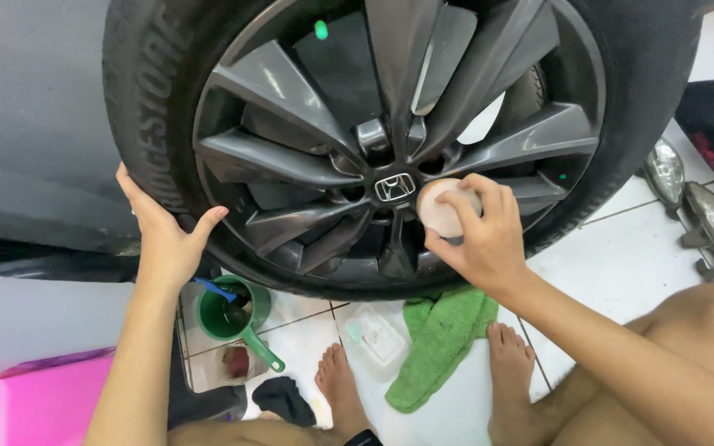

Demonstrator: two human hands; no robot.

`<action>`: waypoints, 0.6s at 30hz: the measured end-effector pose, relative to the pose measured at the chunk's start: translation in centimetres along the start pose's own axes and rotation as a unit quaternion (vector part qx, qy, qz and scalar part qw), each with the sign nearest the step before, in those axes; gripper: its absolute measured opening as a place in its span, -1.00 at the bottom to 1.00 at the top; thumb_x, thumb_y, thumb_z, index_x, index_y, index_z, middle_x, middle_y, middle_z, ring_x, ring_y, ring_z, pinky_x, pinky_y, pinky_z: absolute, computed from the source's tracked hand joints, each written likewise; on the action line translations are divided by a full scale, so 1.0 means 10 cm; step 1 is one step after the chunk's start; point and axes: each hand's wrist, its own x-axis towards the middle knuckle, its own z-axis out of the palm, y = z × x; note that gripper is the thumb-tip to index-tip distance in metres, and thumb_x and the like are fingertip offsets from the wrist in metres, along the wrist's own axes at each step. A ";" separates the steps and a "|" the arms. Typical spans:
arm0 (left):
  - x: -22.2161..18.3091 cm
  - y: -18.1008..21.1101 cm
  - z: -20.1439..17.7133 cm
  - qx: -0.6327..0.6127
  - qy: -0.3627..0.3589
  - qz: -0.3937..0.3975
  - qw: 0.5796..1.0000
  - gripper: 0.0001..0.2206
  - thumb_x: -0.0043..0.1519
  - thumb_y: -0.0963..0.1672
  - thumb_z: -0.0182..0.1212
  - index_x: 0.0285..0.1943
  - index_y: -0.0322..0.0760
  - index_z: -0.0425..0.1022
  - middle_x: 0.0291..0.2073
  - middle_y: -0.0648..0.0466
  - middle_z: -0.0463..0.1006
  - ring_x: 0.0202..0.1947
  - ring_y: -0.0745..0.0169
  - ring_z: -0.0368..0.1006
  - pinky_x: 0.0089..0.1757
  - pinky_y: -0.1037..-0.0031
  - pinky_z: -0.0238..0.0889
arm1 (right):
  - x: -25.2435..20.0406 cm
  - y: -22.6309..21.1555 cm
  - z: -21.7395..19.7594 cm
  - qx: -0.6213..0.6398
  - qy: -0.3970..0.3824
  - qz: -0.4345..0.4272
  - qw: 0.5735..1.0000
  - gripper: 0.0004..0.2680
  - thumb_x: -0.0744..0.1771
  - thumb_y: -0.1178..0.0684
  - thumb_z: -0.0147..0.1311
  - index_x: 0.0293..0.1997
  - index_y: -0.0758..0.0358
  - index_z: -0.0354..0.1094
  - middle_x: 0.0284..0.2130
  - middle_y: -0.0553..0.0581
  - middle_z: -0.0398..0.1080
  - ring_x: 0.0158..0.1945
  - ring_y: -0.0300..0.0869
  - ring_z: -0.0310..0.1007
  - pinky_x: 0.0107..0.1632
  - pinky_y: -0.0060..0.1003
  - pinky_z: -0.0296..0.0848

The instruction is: The person sits on the floor and scrubs a car wheel with a sponge. They hold the tire with one hand while cleaning the spokes and rim with the other, moving around the wheel to reach different areas.

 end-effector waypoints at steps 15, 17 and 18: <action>0.04 -0.23 0.06 -0.053 -0.013 0.065 0.996 -0.03 0.23 -0.09 0.40 0.51 -0.29 -0.50 0.52 -0.36 -0.24 0.55 -0.32 -0.19 0.40 0.03 -0.24 | -0.01 -0.05 -0.20 0.107 -0.022 0.147 0.983 -0.75 0.27 0.03 0.36 -0.06 0.19 0.38 0.02 0.17 0.28 -0.04 0.08 0.24 0.07 -0.08 0.26; 0.04 -0.23 0.06 -0.050 -0.016 0.068 0.996 -0.03 0.23 -0.11 0.40 0.51 -0.30 -0.51 0.52 -0.37 -0.24 0.55 -0.32 -0.19 0.41 0.04 -0.25 | 0.02 -0.03 -0.21 0.119 -0.030 0.142 0.982 -0.76 0.27 0.02 0.37 -0.08 0.17 0.39 0.00 0.15 0.31 -0.08 0.04 0.24 0.05 -0.11 0.25; 0.04 -0.23 0.06 -0.043 -0.018 0.072 0.996 -0.02 0.22 -0.14 0.40 0.50 -0.32 -0.52 0.51 -0.39 -0.23 0.55 -0.32 -0.19 0.41 0.05 -0.26 | 0.04 -0.01 -0.23 0.134 -0.036 0.138 0.981 -0.76 0.26 0.00 0.37 -0.11 0.15 0.39 -0.03 0.12 0.34 -0.12 0.00 0.24 0.03 -0.14 0.25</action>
